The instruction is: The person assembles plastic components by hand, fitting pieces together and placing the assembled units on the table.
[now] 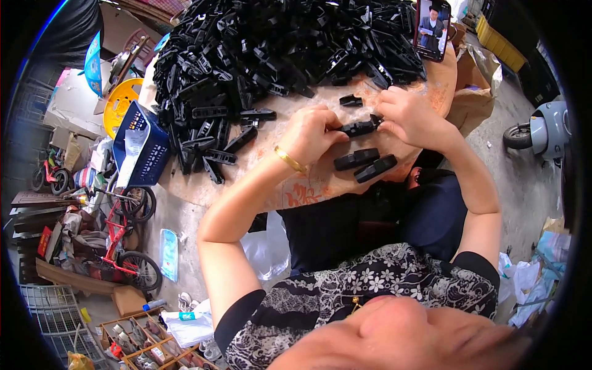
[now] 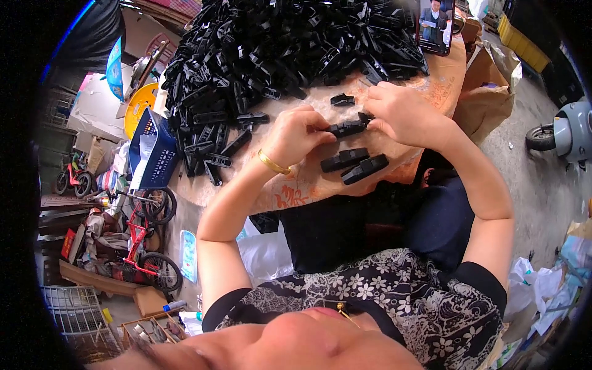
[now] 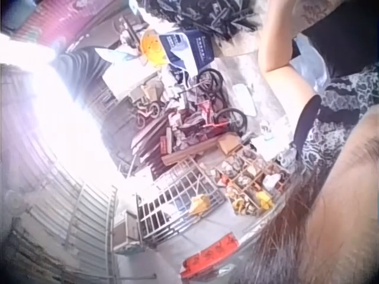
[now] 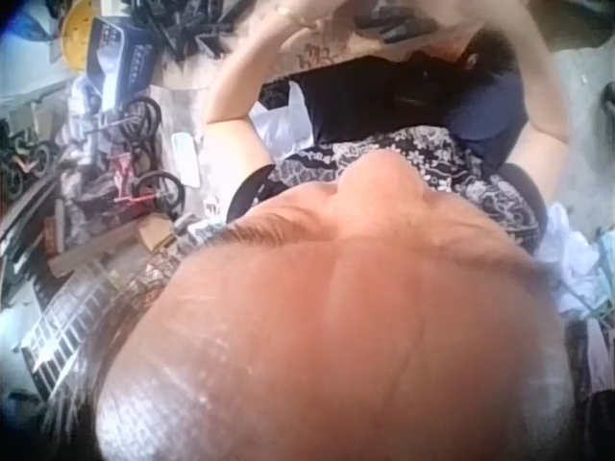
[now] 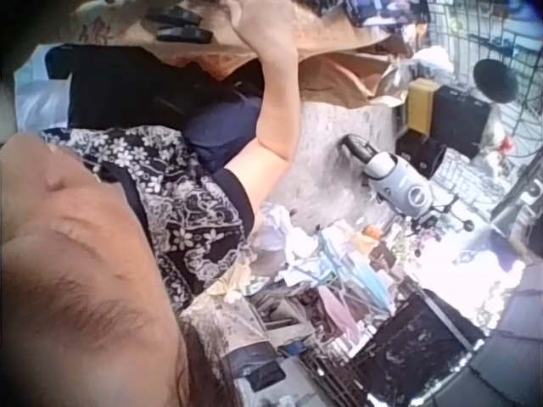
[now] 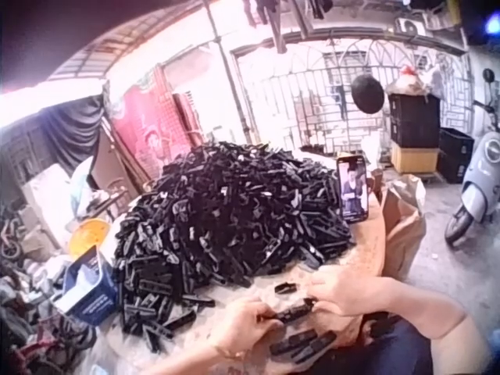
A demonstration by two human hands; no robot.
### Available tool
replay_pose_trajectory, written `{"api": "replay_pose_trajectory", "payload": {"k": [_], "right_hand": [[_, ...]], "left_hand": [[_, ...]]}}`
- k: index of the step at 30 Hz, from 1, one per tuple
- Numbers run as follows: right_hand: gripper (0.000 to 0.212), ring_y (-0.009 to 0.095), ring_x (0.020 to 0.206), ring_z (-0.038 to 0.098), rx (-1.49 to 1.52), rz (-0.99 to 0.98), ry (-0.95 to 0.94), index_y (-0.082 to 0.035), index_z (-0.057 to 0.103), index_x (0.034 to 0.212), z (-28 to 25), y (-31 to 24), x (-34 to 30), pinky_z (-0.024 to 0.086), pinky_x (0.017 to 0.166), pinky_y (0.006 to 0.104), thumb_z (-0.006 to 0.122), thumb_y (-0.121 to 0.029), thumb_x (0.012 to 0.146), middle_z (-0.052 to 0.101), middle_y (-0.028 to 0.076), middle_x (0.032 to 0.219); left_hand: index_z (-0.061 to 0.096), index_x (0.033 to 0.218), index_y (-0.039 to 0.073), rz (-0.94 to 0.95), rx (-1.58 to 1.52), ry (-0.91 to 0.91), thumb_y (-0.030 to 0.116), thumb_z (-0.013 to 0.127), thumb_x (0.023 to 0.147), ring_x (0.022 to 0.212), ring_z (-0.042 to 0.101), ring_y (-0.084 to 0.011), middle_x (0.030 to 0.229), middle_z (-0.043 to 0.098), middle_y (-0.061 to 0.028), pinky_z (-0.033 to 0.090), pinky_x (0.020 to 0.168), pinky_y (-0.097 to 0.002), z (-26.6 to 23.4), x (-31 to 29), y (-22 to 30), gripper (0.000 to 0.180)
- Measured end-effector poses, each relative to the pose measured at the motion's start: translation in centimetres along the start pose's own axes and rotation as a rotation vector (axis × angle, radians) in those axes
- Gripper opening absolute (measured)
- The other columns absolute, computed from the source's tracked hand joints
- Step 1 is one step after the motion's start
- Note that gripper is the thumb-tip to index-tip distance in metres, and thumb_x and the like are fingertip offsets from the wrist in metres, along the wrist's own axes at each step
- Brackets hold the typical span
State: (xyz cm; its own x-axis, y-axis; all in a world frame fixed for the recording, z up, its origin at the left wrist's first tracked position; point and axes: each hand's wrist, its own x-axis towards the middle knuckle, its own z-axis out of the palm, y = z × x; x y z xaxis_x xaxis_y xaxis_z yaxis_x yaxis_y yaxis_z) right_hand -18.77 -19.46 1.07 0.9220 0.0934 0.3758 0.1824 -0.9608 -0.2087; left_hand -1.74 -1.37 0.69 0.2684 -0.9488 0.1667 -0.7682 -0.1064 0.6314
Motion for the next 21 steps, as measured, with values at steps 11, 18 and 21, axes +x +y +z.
{"api": "replay_pose_trajectory", "payload": {"k": [11,18,21], "right_hand": [[0.019,0.033,0.090,0.054,0.085,-0.088,-0.029,-0.001,0.057,0.080,1.3,-0.9,1.5,0.046,0.079,0.0392,0.068,-0.015,0.074,0.055,0.015,0.089],[0.024,0.032,0.079,0.055,0.330,-0.005,-0.146,0.000,0.056,0.076,0.4,-0.7,1.3,0.046,0.070,0.0388,0.071,-0.019,0.072,0.054,0.014,0.078],[0.027,0.028,0.070,0.055,0.403,0.020,-0.192,0.000,0.056,0.075,-0.2,-0.6,0.9,0.045,0.062,0.0359,0.073,-0.022,0.073,0.055,0.013,0.077]], "left_hand": [[0.067,0.077,0.000,0.078,-0.072,0.025,0.014,0.075,0.068,0.073,0.061,-0.0316,0.079,0.062,-0.0133,0.049,0.065,-0.0368,1.4,0.2,-0.5,0.018],[0.067,0.092,0.005,0.321,0.220,0.099,0.025,0.076,0.070,0.096,0.056,-0.0296,0.091,0.062,-0.0119,0.045,0.086,-0.0384,-0.7,-1.4,-0.7,0.032],[0.062,0.107,0.006,0.283,0.592,0.284,0.038,0.077,0.069,0.115,0.046,-0.0323,0.114,0.056,-0.0131,0.034,0.102,-0.0459,-4.9,-4.0,-1.8,0.052]]}}
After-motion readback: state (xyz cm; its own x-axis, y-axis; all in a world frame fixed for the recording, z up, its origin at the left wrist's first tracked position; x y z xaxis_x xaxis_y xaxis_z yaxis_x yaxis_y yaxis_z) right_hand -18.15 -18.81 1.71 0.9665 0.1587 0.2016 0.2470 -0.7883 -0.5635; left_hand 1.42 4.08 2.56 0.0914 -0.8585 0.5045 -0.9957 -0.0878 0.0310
